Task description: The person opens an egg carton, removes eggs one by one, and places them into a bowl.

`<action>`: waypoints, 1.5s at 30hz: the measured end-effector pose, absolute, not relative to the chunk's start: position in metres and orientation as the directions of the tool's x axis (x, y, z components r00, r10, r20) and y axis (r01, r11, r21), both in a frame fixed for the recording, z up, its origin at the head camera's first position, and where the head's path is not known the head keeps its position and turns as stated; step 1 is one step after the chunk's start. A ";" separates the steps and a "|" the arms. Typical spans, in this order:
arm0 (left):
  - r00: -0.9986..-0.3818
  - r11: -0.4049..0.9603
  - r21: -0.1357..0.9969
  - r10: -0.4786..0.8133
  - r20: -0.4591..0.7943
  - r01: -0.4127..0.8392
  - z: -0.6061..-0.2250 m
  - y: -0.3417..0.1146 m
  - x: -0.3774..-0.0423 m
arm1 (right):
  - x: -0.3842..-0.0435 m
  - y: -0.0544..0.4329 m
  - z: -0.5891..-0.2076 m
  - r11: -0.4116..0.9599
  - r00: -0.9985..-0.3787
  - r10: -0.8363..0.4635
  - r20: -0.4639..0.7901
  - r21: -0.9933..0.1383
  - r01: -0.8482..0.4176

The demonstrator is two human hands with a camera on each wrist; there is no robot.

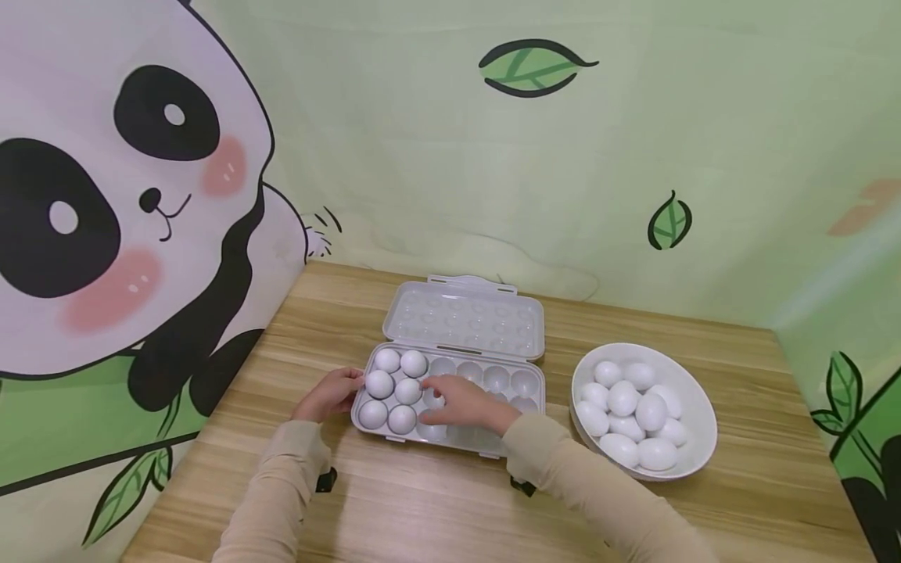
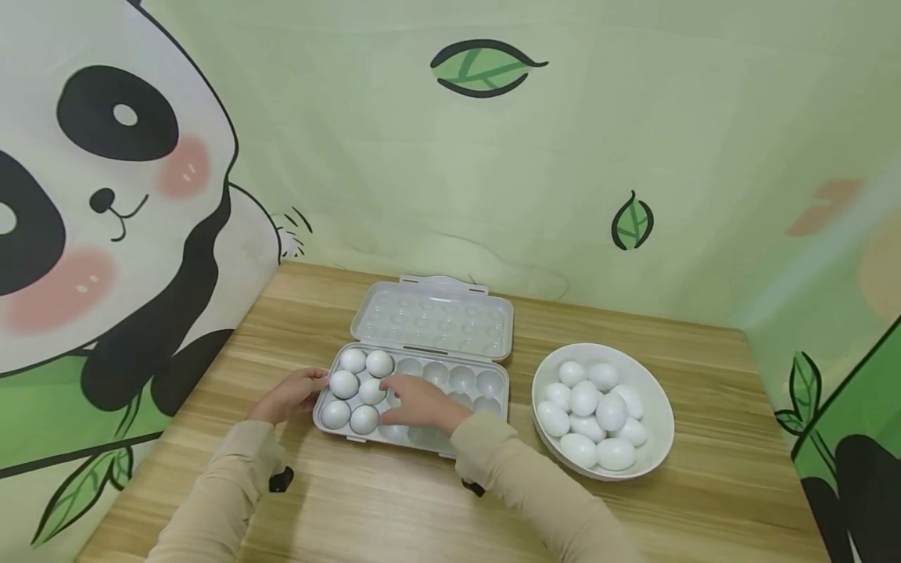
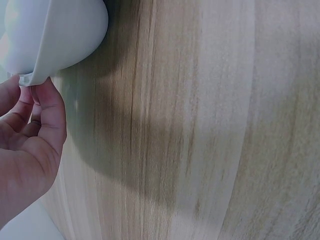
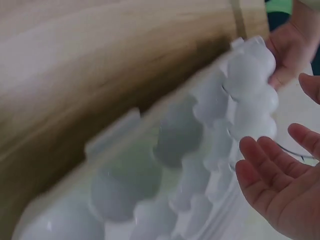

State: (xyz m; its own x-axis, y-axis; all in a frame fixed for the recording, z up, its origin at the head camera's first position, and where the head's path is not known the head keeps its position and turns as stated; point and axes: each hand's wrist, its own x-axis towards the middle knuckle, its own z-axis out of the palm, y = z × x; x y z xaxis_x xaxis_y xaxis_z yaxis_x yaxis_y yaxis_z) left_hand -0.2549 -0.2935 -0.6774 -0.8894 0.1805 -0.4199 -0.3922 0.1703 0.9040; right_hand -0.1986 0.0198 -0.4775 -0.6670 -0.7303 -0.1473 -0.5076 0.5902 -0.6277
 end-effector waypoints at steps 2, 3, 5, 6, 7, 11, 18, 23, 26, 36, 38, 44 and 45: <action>-0.891 0.156 0.908 0.186 -0.414 -0.389 -0.696 -0.301 -0.263 | -0.195 0.010 -0.483 0.613 -0.671 -0.725 -0.151 -0.585 -0.531; -0.886 0.170 0.900 0.177 -0.428 -0.401 -0.694 -0.299 -0.263 | -0.194 0.006 -0.486 0.629 -0.676 -0.720 -0.154 -0.555 -0.544; -0.892 0.160 0.909 0.187 -0.412 -0.386 -0.683 -0.295 -0.258 | -0.191 -0.002 -0.491 0.653 -0.684 -0.713 -0.156 -0.503 -0.566; -0.891 0.169 0.907 0.183 -0.415 -0.387 -0.678 -0.293 -0.256 | -0.190 -0.006 -0.494 0.663 -0.684 -0.713 -0.152 -0.464 -0.588; -0.894 0.183 0.907 0.184 -0.410 -0.378 -0.673 -0.291 -0.253 | -0.189 -0.010 -0.497 0.667 -0.683 -0.715 -0.146 -0.433 -0.606; -0.893 0.190 0.901 0.162 -0.421 -0.390 -0.711 -0.305 -0.269 | -0.183 -0.022 -0.502 0.683 -0.686 -0.717 -0.121 -0.319 -0.657; -0.879 0.093 0.903 0.208 -0.429 -0.419 -0.808 -0.340 -0.310 | -0.175 -0.037 -0.507 0.764 -0.756 -0.632 -0.170 -0.305 -0.569; -0.894 0.094 0.919 0.209 -0.395 -0.384 -0.757 -0.321 -0.287 | -0.173 -0.042 -0.511 0.790 -0.796 -0.589 -0.140 -0.307 -0.531; -0.904 0.079 0.937 0.245 -0.349 -0.340 -0.724 -0.311 -0.271 | -0.172 -0.044 -0.513 0.801 -0.816 -0.567 -0.109 -0.301 -0.517; -0.896 0.119 0.919 0.208 -0.392 -0.375 -0.715 -0.304 -0.269 | -0.170 -0.047 -0.522 0.822 -0.851 -0.522 -0.060 -0.304 -0.482; -0.896 0.118 0.921 0.211 -0.390 -0.372 -0.714 -0.305 -0.269 | -0.170 -0.047 -0.523 0.819 -0.853 -0.520 -0.053 -0.316 -0.480; -0.900 0.122 0.927 0.224 -0.373 -0.354 -0.712 -0.306 -0.266 | -0.170 -0.045 -0.523 0.804 -0.850 -0.526 -0.036 -0.346 -0.484; -0.899 0.122 0.925 0.220 -0.378 -0.359 -0.717 -0.308 -0.270 | -0.170 -0.045 -0.523 0.800 -0.848 -0.529 -0.034 -0.352 -0.485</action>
